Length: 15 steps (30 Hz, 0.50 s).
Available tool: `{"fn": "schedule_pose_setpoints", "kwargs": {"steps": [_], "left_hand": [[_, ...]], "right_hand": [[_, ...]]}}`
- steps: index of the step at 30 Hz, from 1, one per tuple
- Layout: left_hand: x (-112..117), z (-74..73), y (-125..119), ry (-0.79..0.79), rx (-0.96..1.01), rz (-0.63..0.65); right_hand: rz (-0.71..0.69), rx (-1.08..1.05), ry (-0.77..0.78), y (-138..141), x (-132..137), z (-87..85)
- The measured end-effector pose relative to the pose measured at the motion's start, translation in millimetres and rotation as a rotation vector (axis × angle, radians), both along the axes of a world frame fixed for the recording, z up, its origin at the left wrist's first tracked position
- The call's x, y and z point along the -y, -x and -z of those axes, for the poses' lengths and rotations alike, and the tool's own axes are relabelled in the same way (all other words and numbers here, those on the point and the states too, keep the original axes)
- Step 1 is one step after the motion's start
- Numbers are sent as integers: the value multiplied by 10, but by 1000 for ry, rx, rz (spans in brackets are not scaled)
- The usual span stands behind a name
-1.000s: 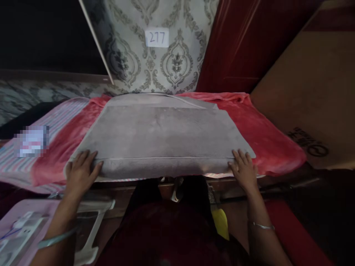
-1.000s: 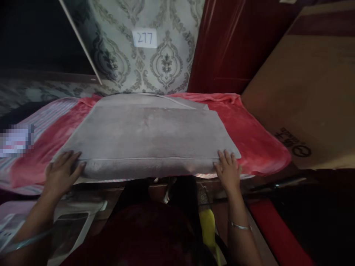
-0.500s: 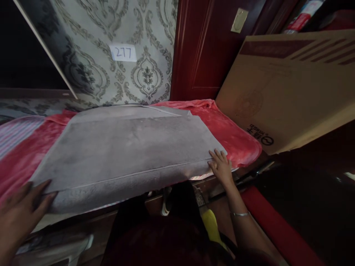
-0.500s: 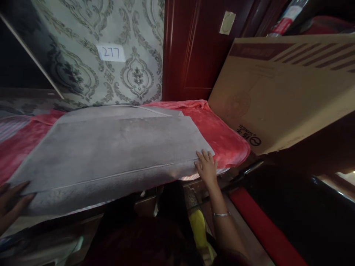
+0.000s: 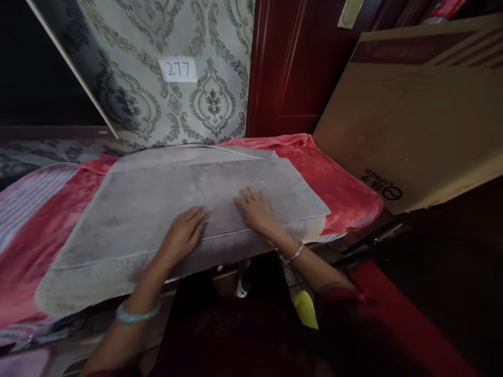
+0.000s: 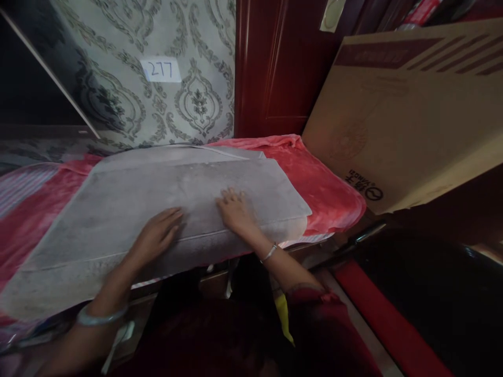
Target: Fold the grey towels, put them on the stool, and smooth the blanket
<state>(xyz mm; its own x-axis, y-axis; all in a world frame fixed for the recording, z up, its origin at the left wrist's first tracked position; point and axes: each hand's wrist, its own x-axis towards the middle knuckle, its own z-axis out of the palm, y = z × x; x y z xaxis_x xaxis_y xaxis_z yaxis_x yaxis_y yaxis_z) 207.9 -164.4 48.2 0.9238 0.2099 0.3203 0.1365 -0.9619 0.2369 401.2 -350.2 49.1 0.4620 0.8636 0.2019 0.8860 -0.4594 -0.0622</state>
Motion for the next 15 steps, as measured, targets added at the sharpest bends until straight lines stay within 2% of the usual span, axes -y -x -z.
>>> {"fn": "schedule_pose_setpoints", "kwargs": {"steps": [3, 6, 11, 15], "left_hand": [[235, -66, -324, 22, 60, 62], [364, -119, -488, 28, 130, 59], [602, -169, -651, 30, 110, 108], [944, -162, -736, 57, -12, 74]], "right_hand": [[-69, 5, 17, 73, -297, -1], [-47, 20, 8, 99, -477, 45], [-48, 16, 58, 147, -594, 195], [-35, 44, 35, 166, -614, 282]]}}
